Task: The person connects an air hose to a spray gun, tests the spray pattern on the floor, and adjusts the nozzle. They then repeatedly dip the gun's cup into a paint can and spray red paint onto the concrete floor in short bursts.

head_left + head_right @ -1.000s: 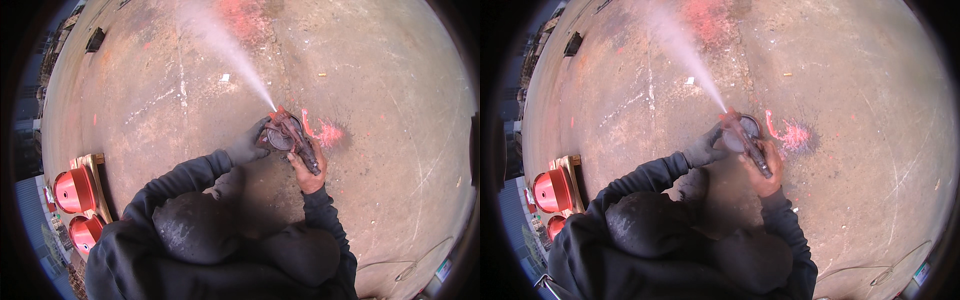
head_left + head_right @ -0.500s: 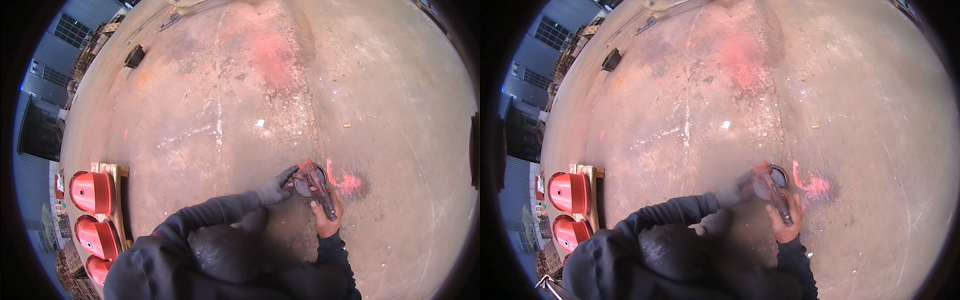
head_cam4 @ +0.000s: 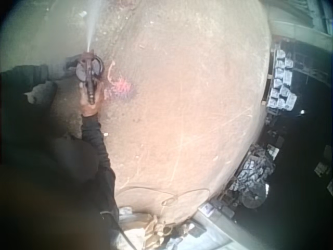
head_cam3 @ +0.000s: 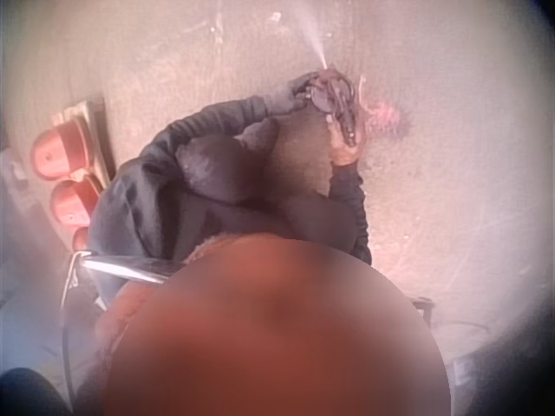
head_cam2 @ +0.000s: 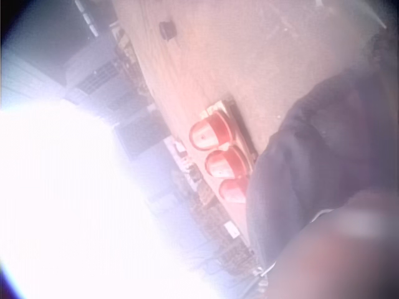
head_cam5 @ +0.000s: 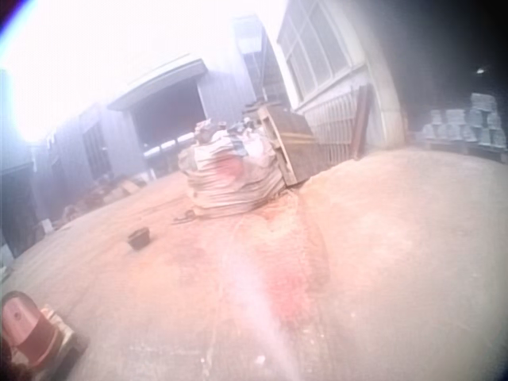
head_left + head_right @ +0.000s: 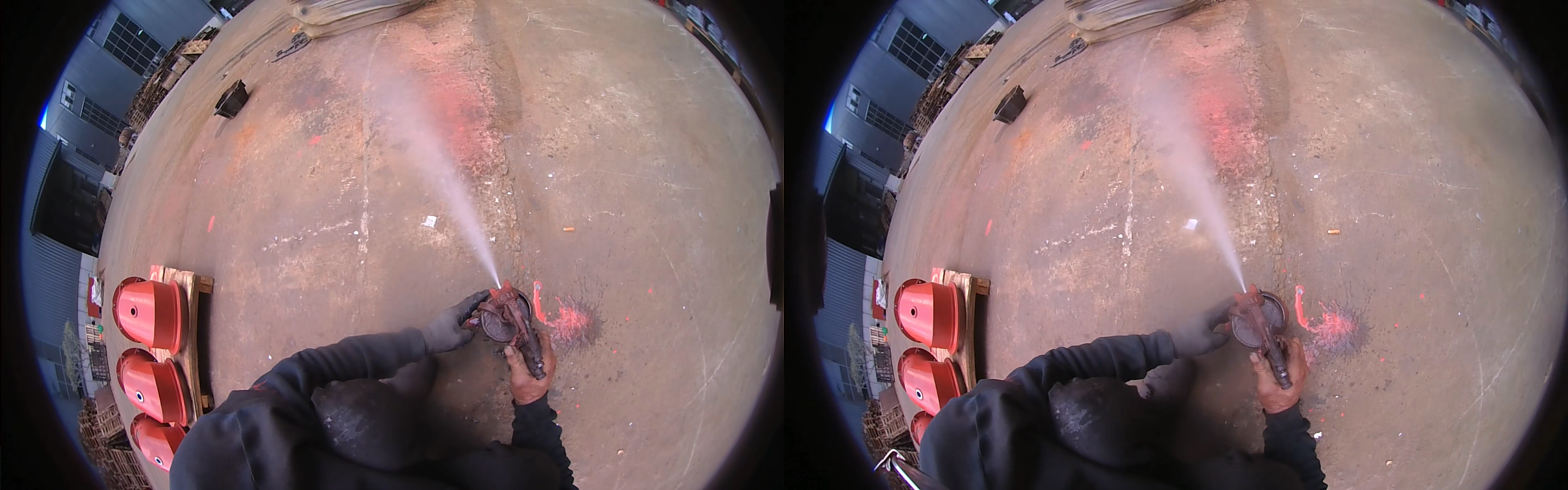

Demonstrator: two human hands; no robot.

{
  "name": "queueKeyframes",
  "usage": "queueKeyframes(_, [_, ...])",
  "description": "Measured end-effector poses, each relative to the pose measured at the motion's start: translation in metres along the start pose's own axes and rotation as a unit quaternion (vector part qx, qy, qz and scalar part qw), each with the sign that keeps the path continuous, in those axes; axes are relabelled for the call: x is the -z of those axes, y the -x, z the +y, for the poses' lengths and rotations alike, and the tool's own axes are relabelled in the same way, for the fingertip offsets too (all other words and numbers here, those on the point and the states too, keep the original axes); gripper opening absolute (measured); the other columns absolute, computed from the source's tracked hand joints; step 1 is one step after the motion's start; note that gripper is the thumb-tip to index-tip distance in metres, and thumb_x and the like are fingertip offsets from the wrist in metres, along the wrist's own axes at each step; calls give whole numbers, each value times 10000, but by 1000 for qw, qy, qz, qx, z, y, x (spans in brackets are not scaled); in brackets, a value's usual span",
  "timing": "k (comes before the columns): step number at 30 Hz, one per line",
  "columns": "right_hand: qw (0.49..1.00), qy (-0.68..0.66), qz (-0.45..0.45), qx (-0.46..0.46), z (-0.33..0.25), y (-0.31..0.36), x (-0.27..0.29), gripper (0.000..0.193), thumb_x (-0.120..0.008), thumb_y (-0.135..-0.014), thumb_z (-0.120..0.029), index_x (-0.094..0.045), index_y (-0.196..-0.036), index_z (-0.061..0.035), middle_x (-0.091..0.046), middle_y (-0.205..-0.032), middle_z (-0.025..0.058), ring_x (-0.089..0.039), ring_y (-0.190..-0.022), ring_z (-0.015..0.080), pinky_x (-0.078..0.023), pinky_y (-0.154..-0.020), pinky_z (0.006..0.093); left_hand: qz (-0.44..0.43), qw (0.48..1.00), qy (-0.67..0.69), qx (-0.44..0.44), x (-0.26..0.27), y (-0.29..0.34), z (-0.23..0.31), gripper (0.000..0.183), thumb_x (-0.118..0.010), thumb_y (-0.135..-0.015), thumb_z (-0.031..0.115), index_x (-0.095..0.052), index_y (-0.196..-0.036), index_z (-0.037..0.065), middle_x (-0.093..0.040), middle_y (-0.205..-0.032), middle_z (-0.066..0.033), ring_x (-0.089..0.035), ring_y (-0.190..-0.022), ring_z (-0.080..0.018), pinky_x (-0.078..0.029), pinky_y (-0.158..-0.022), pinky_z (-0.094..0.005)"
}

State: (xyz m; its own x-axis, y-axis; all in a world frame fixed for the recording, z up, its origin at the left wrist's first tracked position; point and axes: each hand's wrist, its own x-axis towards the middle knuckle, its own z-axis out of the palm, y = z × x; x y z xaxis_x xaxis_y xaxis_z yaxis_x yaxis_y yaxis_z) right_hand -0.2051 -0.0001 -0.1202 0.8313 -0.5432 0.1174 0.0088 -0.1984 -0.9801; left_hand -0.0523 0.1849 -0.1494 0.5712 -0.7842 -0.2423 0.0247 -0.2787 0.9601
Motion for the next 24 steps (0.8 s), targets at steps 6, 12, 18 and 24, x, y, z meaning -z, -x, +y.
queueKeyframes(6, [1000, -18, -6, -23, -1, 1, 0, 399, -872, -862, -200, -648, -1098, 31, -654, -919, 146, -653, -820, 305, -525, -755, 412, -6, 1000, 7, -3, 1, -1, -9, 730, -631, -1003, 116, -343, -1673, 72, -525, -1600, -189, -472, -1511, -311, -386, -1233, -424])
queueKeyframes(12, [998, -22, 0, -51, 3, 4, -2, 414, -876, -848, -132, -643, -1130, 62, -680, -977, 168, -676, -862, 281, -547, -799, 392, -3, 995, -73, -64, 3, -7, -33, 739, -609, -1019, 80, -288, -1683, 31, -443, -1652, -189, -424, -1541, -290, -342, -1277, -418])
queueKeyframes(18, [999, -1, -20, -47, 2, 6, 2, 427, -859, -856, -112, -634, -1177, 59, -685, -1007, 167, -677, -898, 273, -549, -825, 381, -11, 999, 45, -11, -2, -3, -33, 875, -473, -877, -113, -231, -1704, 38, -475, -1616, -179, -449, -1518, -256, -355, -1260, -365])
queueKeyframes(24, [994, -72, -8, -87, -9, 5, -2, 361, -838, -854, -108, -639, -1120, 33, -669, -960, 144, -656, -866, 259, -533, -793, 384, -13, 999, -47, -10, 4, -3, -15, 821, -490, -926, -82, -255, -1703, 45, -445, -1659, -169, -430, -1528, -256, -332, -1271, -371])
